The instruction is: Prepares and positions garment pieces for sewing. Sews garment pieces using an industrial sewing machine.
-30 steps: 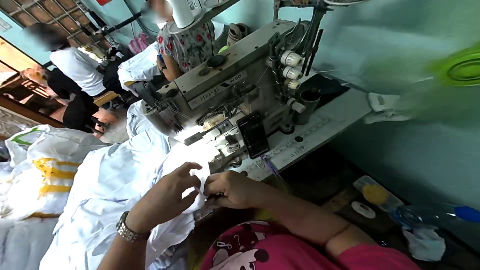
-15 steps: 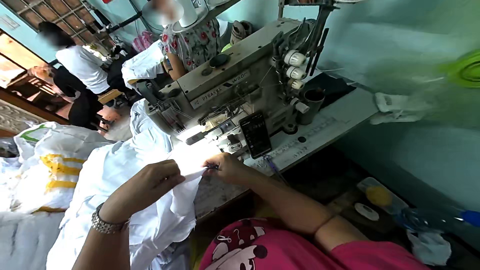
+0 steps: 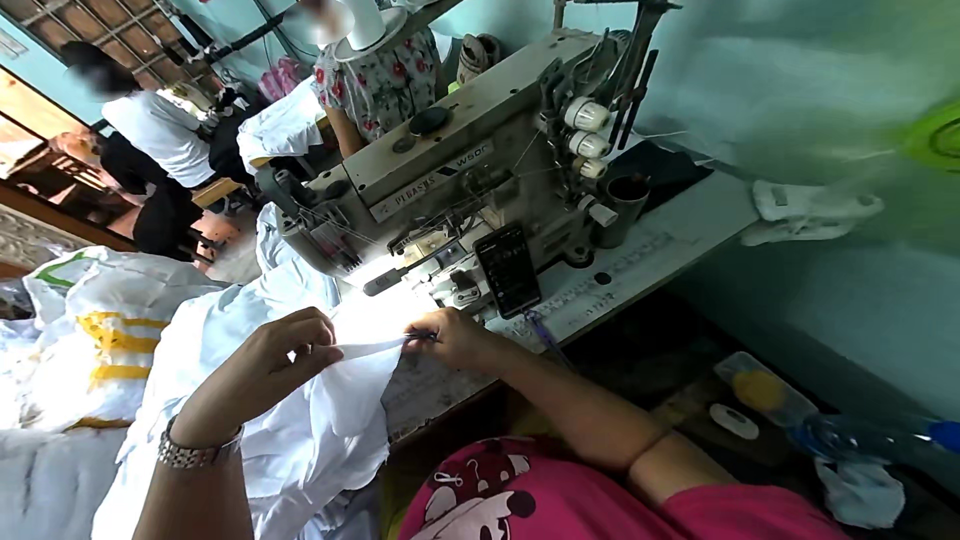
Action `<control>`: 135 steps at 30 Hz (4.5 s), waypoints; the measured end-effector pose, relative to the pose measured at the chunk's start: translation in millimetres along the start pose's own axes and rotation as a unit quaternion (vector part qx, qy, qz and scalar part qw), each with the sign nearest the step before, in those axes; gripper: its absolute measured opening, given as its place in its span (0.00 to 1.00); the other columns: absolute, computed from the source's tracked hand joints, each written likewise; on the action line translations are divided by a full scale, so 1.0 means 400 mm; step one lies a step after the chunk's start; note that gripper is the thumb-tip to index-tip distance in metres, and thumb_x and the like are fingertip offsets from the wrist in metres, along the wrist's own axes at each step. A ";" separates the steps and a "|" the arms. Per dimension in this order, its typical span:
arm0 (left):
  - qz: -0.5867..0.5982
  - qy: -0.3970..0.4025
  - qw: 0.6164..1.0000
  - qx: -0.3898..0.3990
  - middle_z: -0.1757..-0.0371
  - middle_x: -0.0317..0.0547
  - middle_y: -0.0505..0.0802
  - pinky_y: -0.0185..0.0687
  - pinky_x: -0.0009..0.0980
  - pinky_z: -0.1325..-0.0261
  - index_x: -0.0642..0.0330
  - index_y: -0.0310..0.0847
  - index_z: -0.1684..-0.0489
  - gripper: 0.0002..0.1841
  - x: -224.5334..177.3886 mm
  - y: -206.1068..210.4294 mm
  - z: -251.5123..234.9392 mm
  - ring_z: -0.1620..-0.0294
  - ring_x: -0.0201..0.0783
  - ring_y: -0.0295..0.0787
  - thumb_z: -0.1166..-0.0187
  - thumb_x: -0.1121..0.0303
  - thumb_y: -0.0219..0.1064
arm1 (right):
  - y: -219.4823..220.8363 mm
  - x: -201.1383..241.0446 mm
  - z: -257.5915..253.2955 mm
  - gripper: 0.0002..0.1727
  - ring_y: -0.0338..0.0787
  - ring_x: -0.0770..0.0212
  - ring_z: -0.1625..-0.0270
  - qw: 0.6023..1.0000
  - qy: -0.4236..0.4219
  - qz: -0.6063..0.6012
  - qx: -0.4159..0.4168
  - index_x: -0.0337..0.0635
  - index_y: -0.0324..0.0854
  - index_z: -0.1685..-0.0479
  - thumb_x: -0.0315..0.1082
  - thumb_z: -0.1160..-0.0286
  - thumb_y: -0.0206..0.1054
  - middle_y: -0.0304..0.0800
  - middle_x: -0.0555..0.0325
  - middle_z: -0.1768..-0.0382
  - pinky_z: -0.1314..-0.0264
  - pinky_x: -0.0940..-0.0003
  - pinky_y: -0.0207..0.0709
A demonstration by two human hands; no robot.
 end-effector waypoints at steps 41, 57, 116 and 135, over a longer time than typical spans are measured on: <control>-0.037 -0.030 0.999 -0.023 0.66 0.29 0.84 0.69 0.12 0.70 0.55 0.86 0.68 0.19 0.008 0.004 0.014 0.71 0.15 0.73 0.26 0.46 0.71 | 0.002 -0.018 -0.001 0.22 0.82 0.66 0.70 0.999 -0.014 -0.040 -0.031 0.37 0.89 0.64 0.49 0.14 0.63 0.85 0.56 0.76 0.61 0.66 0.75; -0.035 -0.009 0.999 -0.004 0.62 0.30 0.86 0.71 0.13 0.67 0.54 0.86 0.65 0.16 -0.030 0.007 0.021 0.68 0.16 0.76 0.25 0.50 0.72 | 0.002 -0.003 0.002 0.14 0.87 0.67 0.62 0.998 0.010 -0.047 -0.027 0.36 0.90 0.56 0.40 0.20 0.69 0.91 0.53 0.66 0.53 0.68 0.80; -0.279 -0.092 0.956 0.012 0.54 0.53 0.88 0.87 0.48 0.64 0.61 0.89 0.61 0.06 -0.100 0.112 0.000 0.64 0.51 0.89 0.20 0.69 0.69 | 0.047 -0.028 0.047 0.14 0.89 0.72 0.54 0.999 -0.034 -0.030 -0.023 0.41 0.92 0.63 0.44 0.28 0.77 0.93 0.61 0.60 0.46 0.75 0.83; -0.200 -0.025 0.979 0.030 0.55 0.44 0.88 0.86 0.43 0.53 0.57 0.90 0.71 0.12 -0.135 0.132 -0.010 0.52 0.44 0.87 0.22 0.59 0.73 | 0.042 -0.018 0.054 0.12 0.87 0.76 0.57 0.996 -0.039 -0.072 -0.032 0.40 0.92 0.62 0.41 0.24 0.74 0.92 0.61 0.60 0.51 0.79 0.82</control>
Point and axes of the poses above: each hand's wrist, its own z-axis away from the middle knuckle, its own y-axis out of the palm, x = y × z, the point moved 7 cm from there along -z, towards the middle knuckle
